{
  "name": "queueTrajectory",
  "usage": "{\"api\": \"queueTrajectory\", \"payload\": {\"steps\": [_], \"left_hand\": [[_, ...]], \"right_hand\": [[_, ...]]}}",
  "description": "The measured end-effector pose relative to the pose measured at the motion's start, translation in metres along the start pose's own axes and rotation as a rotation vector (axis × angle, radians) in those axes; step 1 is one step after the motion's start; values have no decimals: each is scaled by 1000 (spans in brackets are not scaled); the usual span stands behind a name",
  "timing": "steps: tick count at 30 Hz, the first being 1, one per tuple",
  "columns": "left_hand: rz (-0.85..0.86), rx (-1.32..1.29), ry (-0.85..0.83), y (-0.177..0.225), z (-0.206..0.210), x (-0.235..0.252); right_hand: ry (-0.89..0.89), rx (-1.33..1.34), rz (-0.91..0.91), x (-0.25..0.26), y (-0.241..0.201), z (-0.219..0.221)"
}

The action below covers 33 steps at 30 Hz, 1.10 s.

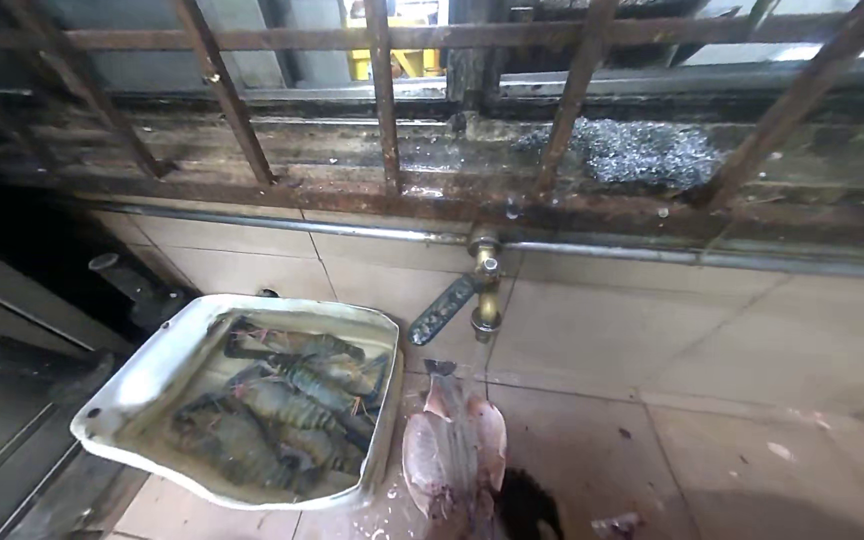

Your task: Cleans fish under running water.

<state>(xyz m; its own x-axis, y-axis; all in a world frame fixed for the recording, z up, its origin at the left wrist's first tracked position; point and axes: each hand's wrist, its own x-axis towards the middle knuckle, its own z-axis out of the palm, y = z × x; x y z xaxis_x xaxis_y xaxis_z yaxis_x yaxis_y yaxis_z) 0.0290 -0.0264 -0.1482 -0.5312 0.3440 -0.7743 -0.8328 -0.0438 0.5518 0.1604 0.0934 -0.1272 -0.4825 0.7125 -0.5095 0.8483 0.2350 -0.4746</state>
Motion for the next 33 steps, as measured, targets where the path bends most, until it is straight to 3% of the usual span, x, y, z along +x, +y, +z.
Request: {"api": "queueTrajectory", "payload": {"steps": [3,5,6,8,11,13,16,19,22,24,26,28,31,33], "left_hand": [[122,129,-14,-7,3,1],[225,264,-14,-4,1,1],[283,301,-22,-5,-2,2],[361,338,-66,-6,-9,5],[392,352,-137,-4,-13,7],[388,303,-151,3,-8,4],[379,262,-136,11,0,5],[356,246,-129,4,4,3],[345,249,-126,5,12,6],[316,230,-112,-1,10,4],[331,204,-124,-2,13,6],[351,180,-113,-4,13,9],[273,130,-116,-2,9,4],[270,131,-114,1,7,6]], "right_hand": [[36,28,-78,-3,3,-2],[194,67,-118,-5,-14,-20],[259,98,-193,-5,-25,-31],[212,101,-432,-2,-48,-44],[222,-254,-727,28,-70,-38],[328,-308,-728,39,-82,-42],[269,-387,-799,37,-84,-50],[347,-369,-643,35,-79,-51],[-47,-324,-365,22,-100,-69],[-114,-338,-208,20,-106,-74],[-82,-296,-190,16,-111,-79],[-172,-224,-196,15,-109,-75],[-77,-283,-84,22,-106,-78],[-145,-241,-161,22,-103,-74]]}}
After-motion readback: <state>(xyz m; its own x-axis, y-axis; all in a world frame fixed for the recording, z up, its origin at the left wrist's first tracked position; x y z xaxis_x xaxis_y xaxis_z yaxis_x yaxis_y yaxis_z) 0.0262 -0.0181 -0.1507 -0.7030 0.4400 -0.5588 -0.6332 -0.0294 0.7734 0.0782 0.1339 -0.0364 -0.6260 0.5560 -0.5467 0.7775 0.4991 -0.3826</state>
